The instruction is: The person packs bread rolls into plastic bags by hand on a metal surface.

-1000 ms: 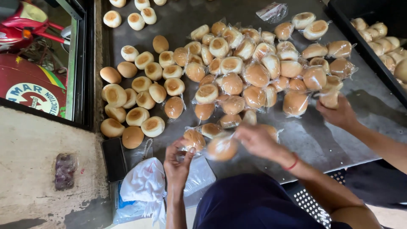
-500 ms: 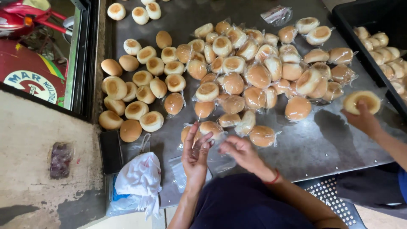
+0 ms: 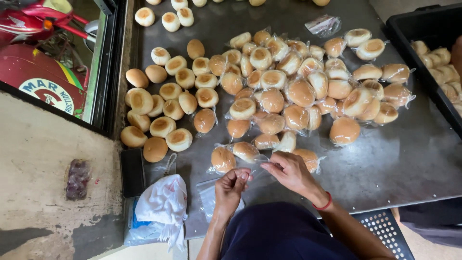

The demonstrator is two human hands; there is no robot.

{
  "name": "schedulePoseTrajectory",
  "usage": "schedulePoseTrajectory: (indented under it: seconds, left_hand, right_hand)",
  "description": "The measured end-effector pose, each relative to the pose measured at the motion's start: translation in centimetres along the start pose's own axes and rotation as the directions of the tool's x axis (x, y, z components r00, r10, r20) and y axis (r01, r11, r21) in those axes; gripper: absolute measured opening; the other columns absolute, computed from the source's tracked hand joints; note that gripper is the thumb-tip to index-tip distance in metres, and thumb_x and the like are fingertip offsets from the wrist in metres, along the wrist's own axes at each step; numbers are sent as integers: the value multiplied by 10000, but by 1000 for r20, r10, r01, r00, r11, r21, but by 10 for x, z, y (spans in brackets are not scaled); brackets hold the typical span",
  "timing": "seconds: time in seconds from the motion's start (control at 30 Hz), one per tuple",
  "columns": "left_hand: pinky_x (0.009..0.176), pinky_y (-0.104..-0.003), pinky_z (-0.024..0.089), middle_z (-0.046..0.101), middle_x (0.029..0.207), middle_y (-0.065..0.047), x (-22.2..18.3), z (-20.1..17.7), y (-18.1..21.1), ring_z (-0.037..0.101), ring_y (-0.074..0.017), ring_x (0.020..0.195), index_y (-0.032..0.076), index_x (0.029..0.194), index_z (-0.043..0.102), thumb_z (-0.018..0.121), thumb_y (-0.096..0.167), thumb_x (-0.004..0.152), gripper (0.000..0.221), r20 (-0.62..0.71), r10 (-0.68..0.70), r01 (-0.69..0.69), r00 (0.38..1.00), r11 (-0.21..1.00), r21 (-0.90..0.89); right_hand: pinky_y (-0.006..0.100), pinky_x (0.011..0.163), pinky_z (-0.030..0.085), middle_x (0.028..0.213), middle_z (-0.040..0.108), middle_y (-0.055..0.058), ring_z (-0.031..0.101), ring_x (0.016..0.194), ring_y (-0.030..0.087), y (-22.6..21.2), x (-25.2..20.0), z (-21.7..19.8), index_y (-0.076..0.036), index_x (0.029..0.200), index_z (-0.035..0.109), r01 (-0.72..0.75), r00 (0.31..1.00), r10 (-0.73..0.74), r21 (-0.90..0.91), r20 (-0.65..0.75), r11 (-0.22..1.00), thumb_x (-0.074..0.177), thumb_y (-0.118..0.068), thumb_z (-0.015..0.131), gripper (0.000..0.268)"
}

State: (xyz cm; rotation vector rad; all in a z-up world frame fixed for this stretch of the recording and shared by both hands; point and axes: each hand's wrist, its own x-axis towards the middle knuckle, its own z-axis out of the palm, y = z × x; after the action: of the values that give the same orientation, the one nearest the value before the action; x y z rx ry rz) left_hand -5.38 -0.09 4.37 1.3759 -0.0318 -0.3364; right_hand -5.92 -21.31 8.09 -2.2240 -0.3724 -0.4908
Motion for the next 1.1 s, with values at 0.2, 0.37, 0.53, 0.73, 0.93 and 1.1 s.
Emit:
schedulePoseTrajectory:
  seconds: [0.2, 0.37, 0.53, 0.73, 0.93, 1.1]
  left_hand:
    - [519, -238, 405, 660, 683, -20, 1, -26, -57, 507, -63, 589, -38, 815, 720, 848, 151, 903, 245, -131, 35, -16, 991, 989, 144]
    - [518, -207, 392, 710, 713, 16, -3, -15, -19, 494, -29, 572, 39, 862, 752, 741, 220, 920, 190, -164, -22, 25, 986, 1000, 17]
    - [480, -224, 402, 664, 618, -27, -4, -43, -40, 509, -63, 517, 2, 789, 707, 820, 171, 889, 226, -76, -20, 27, 997, 995, 96]
    - [471, -220, 429, 673, 629, -16, -19, -66, -24, 537, -59, 512, 14, 781, 724, 776, 196, 905, 226, -29, -92, 97, 995, 960, 263]
    - [532, -221, 468, 734, 779, -12, -27, -51, -35, 569, -56, 585, 53, 909, 730, 728, 196, 917, 143, 27, -154, 146, 988, 970, 196]
    - [598, -261, 542, 729, 790, -47, -23, -29, -56, 644, -112, 644, 35, 895, 709, 747, 139, 897, 110, -90, -221, 190, 971, 945, -266]
  right_hand:
    - [364, 432, 380, 566, 537, 71, 486, 441, 183, 19, -11, 17, -29, 722, 618, -247, 961, 233, 83, 150, 966, 843, -226, 811, 301]
    - [365, 470, 409, 618, 558, 77, 522, 491, 202, 11, -5, 17, -30, 746, 604, -154, 984, 143, 108, 101, 982, 876, -229, 796, 305]
    - [391, 548, 450, 696, 598, 74, 602, 605, 257, 6, 3, 10, -43, 771, 584, 47, 995, -55, 89, 87, 995, 898, -220, 768, 285]
    - [420, 557, 479, 745, 589, 87, 618, 635, 284, 1, 2, 8, -46, 804, 608, 186, 932, -186, 31, 312, 982, 888, -223, 773, 256]
    - [391, 667, 526, 966, 616, 80, 632, 760, 239, 7, -12, 29, -7, 974, 639, 95, 957, -88, -14, 275, 995, 918, -161, 760, 204]
    - [458, 975, 400, 1225, 594, 156, 532, 1177, 339, -33, 4, 22, -73, 911, 678, 241, 961, -251, 97, 116, 966, 703, -219, 851, 308]
